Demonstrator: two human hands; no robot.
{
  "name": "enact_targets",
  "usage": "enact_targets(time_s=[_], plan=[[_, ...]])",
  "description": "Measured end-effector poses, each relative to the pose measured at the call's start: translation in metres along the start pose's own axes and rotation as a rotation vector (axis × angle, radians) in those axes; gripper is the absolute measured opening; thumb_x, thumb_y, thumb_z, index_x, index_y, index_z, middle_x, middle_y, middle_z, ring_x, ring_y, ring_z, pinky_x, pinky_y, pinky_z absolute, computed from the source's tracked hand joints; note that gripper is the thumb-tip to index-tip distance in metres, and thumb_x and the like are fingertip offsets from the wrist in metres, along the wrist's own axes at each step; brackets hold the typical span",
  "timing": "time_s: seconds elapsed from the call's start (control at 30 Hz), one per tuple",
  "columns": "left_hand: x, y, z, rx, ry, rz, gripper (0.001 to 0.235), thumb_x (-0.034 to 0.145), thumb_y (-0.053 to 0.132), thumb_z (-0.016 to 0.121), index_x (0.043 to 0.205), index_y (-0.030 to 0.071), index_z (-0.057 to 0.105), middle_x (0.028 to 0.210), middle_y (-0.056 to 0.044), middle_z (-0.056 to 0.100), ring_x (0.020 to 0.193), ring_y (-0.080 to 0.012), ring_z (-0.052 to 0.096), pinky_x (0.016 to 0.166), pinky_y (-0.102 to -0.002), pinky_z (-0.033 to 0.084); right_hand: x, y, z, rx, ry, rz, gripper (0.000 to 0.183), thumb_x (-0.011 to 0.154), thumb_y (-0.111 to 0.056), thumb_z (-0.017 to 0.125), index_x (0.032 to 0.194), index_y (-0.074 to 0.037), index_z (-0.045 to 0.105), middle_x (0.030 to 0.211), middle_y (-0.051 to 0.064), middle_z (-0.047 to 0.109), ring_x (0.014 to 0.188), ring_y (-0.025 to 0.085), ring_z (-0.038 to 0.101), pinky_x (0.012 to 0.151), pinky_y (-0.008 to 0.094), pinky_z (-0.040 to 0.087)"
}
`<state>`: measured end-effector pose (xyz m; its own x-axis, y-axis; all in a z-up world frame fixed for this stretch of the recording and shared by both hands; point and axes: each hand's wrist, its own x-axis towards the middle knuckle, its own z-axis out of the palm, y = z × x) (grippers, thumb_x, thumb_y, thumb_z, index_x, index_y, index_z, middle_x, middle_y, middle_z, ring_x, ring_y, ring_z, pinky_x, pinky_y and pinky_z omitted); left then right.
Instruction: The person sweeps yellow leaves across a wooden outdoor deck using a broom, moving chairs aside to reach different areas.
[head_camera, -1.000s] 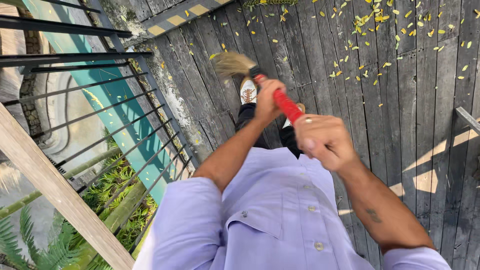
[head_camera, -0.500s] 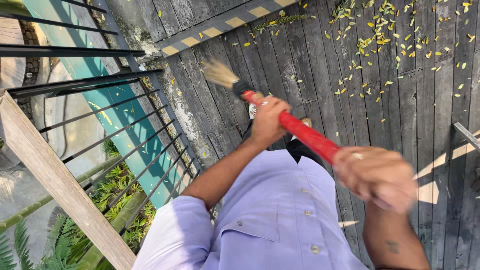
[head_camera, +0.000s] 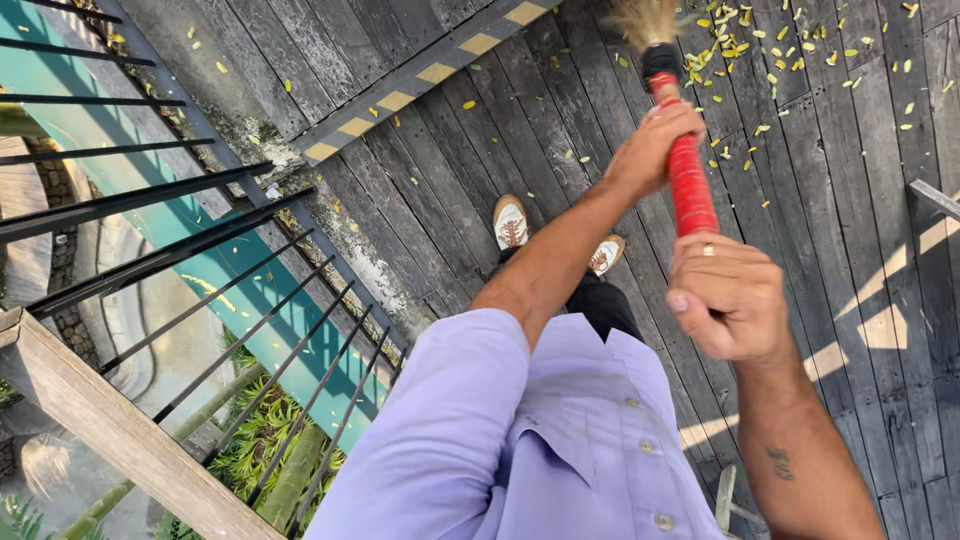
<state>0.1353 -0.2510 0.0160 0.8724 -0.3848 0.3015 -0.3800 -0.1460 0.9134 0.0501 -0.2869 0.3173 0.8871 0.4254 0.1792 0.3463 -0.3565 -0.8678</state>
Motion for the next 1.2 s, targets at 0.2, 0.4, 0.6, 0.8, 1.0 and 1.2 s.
enact_targets(time_s=[0.2,0.4,0.6,0.8,1.0,1.2], plan=[[-0.012,0.127,-0.006,-0.074,0.044,0.01,0.04,0.071,0.005,0.079,0.102,0.016,0.057,0.106,-0.004,0.062,0.112,-0.0291,0.062,0.117,-0.045,0.043,-0.045,-0.045,-0.094,0.21,-0.175,-0.154,0.034,0.096,-0.022,0.053,0.064,-0.01,0.055,0.064,0.003,0.058,0.06,0.02,0.062,0.071,0.044,0.054],[-0.17,0.091,-0.103,0.152,0.231,-0.416,0.032,0.069,-0.004,0.074,0.092,0.01,0.057,0.098,-0.011,0.061,0.104,-0.0359,0.058,0.094,-0.044,0.046,-0.098,0.028,0.006,0.732,0.199,0.24,0.059,0.1,-0.051,0.049,0.06,-0.009,0.052,0.065,0.009,0.059,0.062,0.027,0.061,0.091,0.051,0.049],[-0.218,-0.045,-0.141,0.466,0.219,-0.531,0.029,0.065,-0.004,0.071,0.088,0.011,0.06,0.096,-0.012,0.063,0.103,-0.0376,0.059,0.094,-0.046,0.044,-0.062,0.115,0.136,0.902,0.396,0.537,0.048,0.103,-0.02,0.053,0.058,-0.005,0.047,0.059,0.008,0.05,0.063,0.024,0.052,0.1,0.048,0.046],[-0.06,-0.042,0.007,-0.001,0.223,-0.242,0.021,0.078,-0.001,0.07,0.089,0.014,0.059,0.101,-0.006,0.061,0.105,-0.0284,0.059,0.101,-0.038,0.046,-0.078,0.066,0.035,0.327,0.606,0.259,0.048,0.102,-0.021,0.053,0.057,-0.006,0.045,0.054,0.005,0.05,0.06,0.02,0.057,0.089,0.04,0.046],[0.039,0.06,0.057,-0.006,0.022,0.05,0.034,0.072,0.004,0.074,0.099,0.017,0.058,0.105,0.0,0.065,0.114,-0.0259,0.064,0.117,-0.05,0.038,-0.098,0.011,-0.027,0.111,0.821,0.195,0.043,0.1,-0.02,0.057,0.061,-0.005,0.05,0.058,0.006,0.052,0.059,0.021,0.059,0.083,0.041,0.049],[-0.054,0.142,0.006,-0.107,0.075,-0.079,0.032,0.077,0.0,0.073,0.102,0.012,0.057,0.105,-0.007,0.059,0.106,-0.0323,0.059,0.105,-0.046,0.045,-0.156,0.0,-0.071,0.454,0.681,0.208,0.049,0.102,-0.027,0.055,0.057,-0.007,0.048,0.057,0.008,0.052,0.058,0.024,0.056,0.087,0.048,0.048]])
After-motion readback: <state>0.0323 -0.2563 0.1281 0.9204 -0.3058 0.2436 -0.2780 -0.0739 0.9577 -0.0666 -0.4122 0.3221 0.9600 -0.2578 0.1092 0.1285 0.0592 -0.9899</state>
